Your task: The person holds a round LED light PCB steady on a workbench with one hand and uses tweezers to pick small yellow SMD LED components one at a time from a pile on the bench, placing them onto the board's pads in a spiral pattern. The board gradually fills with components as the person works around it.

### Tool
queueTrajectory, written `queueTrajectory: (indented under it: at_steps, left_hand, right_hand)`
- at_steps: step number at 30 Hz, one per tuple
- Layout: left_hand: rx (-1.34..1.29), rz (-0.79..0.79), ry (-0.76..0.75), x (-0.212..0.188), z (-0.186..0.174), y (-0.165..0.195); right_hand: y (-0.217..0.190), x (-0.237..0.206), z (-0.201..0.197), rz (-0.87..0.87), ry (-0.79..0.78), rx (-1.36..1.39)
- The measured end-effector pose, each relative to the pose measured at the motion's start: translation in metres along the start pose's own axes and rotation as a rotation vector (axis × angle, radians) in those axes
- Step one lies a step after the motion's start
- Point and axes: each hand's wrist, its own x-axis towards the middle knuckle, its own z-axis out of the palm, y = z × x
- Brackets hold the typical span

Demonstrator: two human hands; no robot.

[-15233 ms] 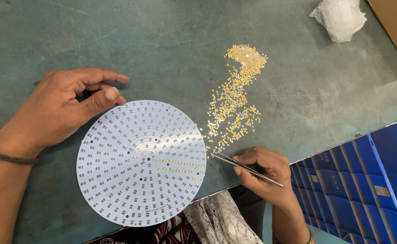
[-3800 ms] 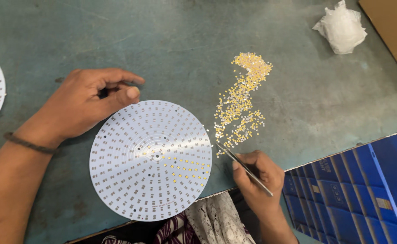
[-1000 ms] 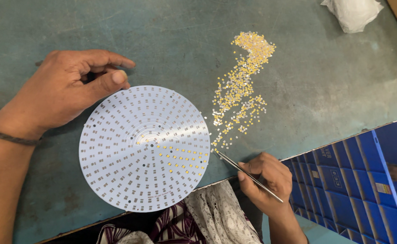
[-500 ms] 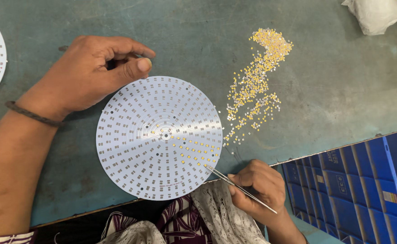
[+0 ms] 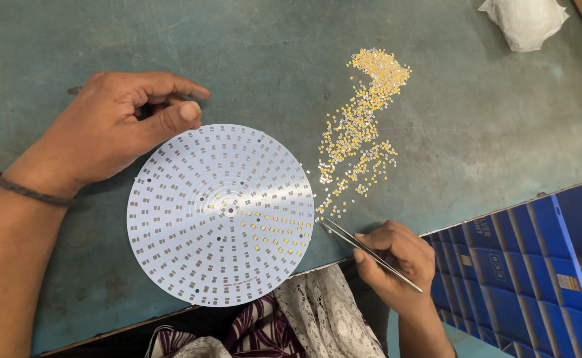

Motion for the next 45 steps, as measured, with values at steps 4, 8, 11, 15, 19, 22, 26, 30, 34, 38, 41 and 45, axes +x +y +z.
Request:
queueTrajectory:
  at_steps: [4,8,11,15,19,22,26,30,34,38,41,45]
  left_hand:
    - [0.027,-0.018,0.002,0.000,0.000,-0.001]
    - [0.015,0.009,0.004,0.001,0.001,-0.001]
    - [0.053,-0.006,0.011,0.001,0.002,-0.001]
    - [0.009,0.007,0.000,0.002,0.001,0.001]
    - [-0.009,0.015,0.003,0.003,0.001,0.001]
    - [-0.009,0.027,0.011,0.003,0.001,0.000]
    - [-0.031,0.044,0.012,0.003,0.001,0.001]
    - [-0.017,0.032,0.016,0.003,0.001,0.001]
    - [-0.007,0.048,0.017,0.003,0.002,0.001]
    - [0.037,-0.006,0.005,0.004,0.001,0.000]
    - [0.036,0.005,-0.003,0.003,-0.001,0.001]
    - [0.026,-0.027,-0.016,0.003,-0.001,0.001]
  right_hand:
    - [0.000,0.002,0.000,0.020,-0.025,-0.041]
    - [-0.002,0.005,-0.004,0.011,-0.047,0.010]
    - [-0.002,0.006,-0.005,0.004,-0.056,0.008]
    - [-0.002,0.006,-0.004,-0.015,-0.063,-0.007]
    - [-0.011,-0.002,0.005,-0.077,-0.039,0.036]
    - [-0.023,-0.012,0.015,-0.186,-0.070,0.060]
    - [-0.031,-0.017,0.027,-0.272,-0.024,0.024]
    - [-0.033,-0.016,0.027,-0.269,-0.033,0.000]
    - [-0.031,-0.017,0.027,-0.271,-0.046,-0.024]
    - [-0.026,-0.019,0.024,-0.230,-0.008,0.014]
    - [-0.014,-0.013,0.013,-0.097,0.101,0.005]
    - [0.003,-0.002,0.000,0.017,0.166,-0.103]
